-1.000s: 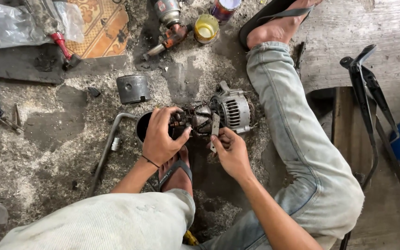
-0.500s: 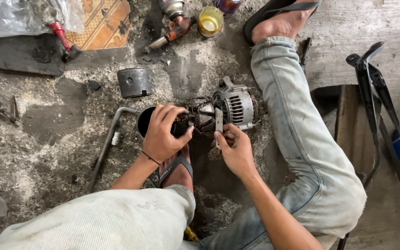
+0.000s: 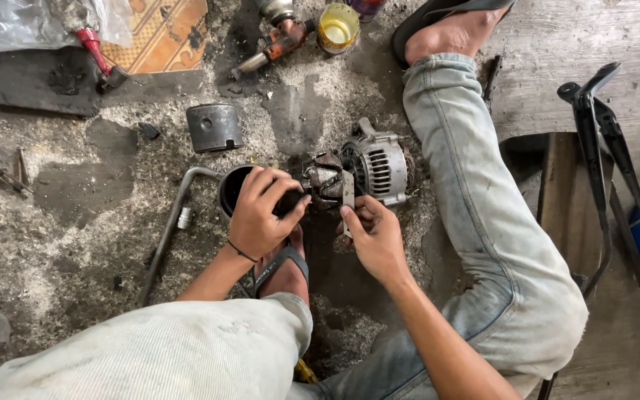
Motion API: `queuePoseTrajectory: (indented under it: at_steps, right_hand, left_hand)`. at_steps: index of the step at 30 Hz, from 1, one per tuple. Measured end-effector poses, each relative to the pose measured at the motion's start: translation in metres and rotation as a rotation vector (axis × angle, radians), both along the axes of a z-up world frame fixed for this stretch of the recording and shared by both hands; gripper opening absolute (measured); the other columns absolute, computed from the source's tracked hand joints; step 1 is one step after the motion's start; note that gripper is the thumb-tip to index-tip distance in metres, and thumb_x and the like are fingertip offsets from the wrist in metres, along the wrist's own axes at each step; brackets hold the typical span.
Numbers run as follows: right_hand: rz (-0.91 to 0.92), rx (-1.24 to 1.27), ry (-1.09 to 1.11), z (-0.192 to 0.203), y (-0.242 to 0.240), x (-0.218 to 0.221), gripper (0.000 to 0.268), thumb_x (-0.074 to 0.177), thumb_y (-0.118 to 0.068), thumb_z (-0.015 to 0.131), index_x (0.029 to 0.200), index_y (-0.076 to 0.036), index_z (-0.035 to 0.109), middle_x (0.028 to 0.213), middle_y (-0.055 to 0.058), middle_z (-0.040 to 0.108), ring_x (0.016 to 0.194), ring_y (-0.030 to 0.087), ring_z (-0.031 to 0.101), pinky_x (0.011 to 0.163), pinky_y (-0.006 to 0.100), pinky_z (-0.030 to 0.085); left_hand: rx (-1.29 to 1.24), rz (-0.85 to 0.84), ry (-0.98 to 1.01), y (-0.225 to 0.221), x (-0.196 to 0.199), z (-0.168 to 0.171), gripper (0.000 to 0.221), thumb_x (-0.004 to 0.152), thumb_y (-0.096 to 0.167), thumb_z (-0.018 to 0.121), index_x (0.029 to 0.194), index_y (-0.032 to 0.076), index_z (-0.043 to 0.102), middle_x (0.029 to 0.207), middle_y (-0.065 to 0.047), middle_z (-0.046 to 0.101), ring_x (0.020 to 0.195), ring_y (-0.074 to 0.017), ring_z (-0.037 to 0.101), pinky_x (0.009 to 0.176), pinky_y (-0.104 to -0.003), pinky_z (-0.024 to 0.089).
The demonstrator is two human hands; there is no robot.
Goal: Cleaning the internal components of an alternator by scraping them with a small metal tool.
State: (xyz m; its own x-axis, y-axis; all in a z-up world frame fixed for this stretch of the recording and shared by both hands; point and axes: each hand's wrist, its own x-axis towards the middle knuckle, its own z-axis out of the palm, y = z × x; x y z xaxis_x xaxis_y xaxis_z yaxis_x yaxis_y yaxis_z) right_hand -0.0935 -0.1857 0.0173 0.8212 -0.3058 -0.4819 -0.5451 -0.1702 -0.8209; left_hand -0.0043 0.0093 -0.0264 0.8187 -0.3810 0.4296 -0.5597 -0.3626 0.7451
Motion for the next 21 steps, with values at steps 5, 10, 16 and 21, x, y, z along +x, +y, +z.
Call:
queuePoseTrajectory:
  at_steps: [5,10,16,21]
  right_hand:
    - [0.004,-0.005,-0.008,0.002,0.002,0.000,0.015,0.102,-0.010,0.062,0.099,0.001,0.071,0.065,0.014,0.071,0.052,0.017,0.064,0.052,0.029,0.052]
    - [-0.015,-0.005,-0.016,0.005,0.003,0.001,0.015,0.102,-0.009,0.062,0.096,0.002,0.071,0.062,0.013,0.067,0.052,0.017,0.061,0.052,0.030,0.052]
    - [-0.021,-0.085,-0.036,0.013,-0.003,0.004,0.014,0.102,-0.009,0.063,0.098,0.001,0.072,0.062,0.009,0.064,0.054,0.013,0.056,0.052,0.027,0.049]
    - [0.026,-0.200,-0.062,0.023,-0.005,0.009,0.014,0.101,-0.013,0.065,0.096,-0.004,0.074,0.058,0.006,0.059,0.054,0.012,0.048,0.051,0.029,0.042]
  left_hand:
    - [-0.039,0.003,0.032,0.000,0.001,0.010,0.016,0.096,0.026,0.073,0.103,0.012,0.068,0.095,-0.007,0.060,0.087,-0.0294,0.061,0.081,-0.040,0.053]
    - [-0.021,-0.008,0.031,0.000,0.001,0.010,0.026,0.093,0.026,0.076,0.113,0.010,0.068,0.100,-0.009,0.062,0.093,-0.0309,0.062,0.085,-0.040,0.052]
    - [0.001,-0.027,0.020,0.001,0.001,0.008,0.033,0.092,0.030,0.077,0.115,0.009,0.068,0.106,-0.010,0.062,0.099,-0.0306,0.061,0.086,-0.041,0.050]
    - [0.007,-0.025,0.044,0.002,0.001,0.014,0.030,0.090,0.029,0.079,0.113,0.011,0.069,0.110,-0.008,0.062,0.100,-0.0297,0.060,0.085,-0.041,0.050]
